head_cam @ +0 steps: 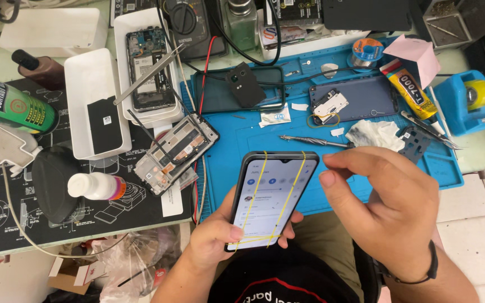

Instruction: The person tests a smartphone's screen and camera, then removes the back cover and works on the internal components. They use a pry tool and a screwdriver to lift and adjust parts inside the opened phone on a blue repair mat.

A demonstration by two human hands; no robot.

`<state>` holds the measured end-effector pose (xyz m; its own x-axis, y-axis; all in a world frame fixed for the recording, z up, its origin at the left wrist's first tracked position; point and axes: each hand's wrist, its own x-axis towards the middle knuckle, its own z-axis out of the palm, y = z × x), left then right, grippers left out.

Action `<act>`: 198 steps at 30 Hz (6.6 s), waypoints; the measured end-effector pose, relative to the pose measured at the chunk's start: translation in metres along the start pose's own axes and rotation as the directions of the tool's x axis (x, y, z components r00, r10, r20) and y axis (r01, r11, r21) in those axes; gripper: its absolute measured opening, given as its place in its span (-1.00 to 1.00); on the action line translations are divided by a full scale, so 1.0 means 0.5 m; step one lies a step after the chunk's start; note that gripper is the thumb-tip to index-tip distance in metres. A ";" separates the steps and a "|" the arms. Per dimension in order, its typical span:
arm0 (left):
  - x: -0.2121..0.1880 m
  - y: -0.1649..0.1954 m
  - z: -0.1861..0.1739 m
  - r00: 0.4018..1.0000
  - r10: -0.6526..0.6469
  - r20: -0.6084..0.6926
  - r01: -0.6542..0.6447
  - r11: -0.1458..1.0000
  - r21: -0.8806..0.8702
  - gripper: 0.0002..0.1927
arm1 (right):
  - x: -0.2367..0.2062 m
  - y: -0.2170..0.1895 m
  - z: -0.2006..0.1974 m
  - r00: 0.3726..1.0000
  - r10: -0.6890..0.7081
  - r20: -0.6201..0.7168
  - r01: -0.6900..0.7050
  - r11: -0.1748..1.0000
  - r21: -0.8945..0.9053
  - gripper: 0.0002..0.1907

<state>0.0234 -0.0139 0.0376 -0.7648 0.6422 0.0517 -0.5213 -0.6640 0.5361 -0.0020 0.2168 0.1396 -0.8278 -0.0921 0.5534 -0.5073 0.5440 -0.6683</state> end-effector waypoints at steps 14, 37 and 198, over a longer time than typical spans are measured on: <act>0.015 -0.034 -0.004 0.942 0.238 -0.237 0.008 0.689 0.725 -0.36 | 0.017 0.043 0.056 0.953 0.298 0.063 -0.304 0.935 0.183 -0.56; 0.019 0.036 0.009 0.943 0.183 -0.279 -0.150 0.979 0.135 -0.11 | -0.022 0.105 0.095 0.944 0.159 0.288 -0.190 0.979 0.080 -0.90; 0.027 0.005 -0.046 0.754 0.504 -0.421 -0.432 0.864 0.260 -0.35 | 0.128 0.312 0.083 0.886 0.276 0.373 -0.156 0.934 -0.321 -0.81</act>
<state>0.0032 -0.0158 0.0203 -0.9989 -0.0120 -0.0459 -0.0213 -0.7514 0.6595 -0.1441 0.2614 0.0502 -0.9627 -0.2424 0.1203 -0.2678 0.7903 -0.5511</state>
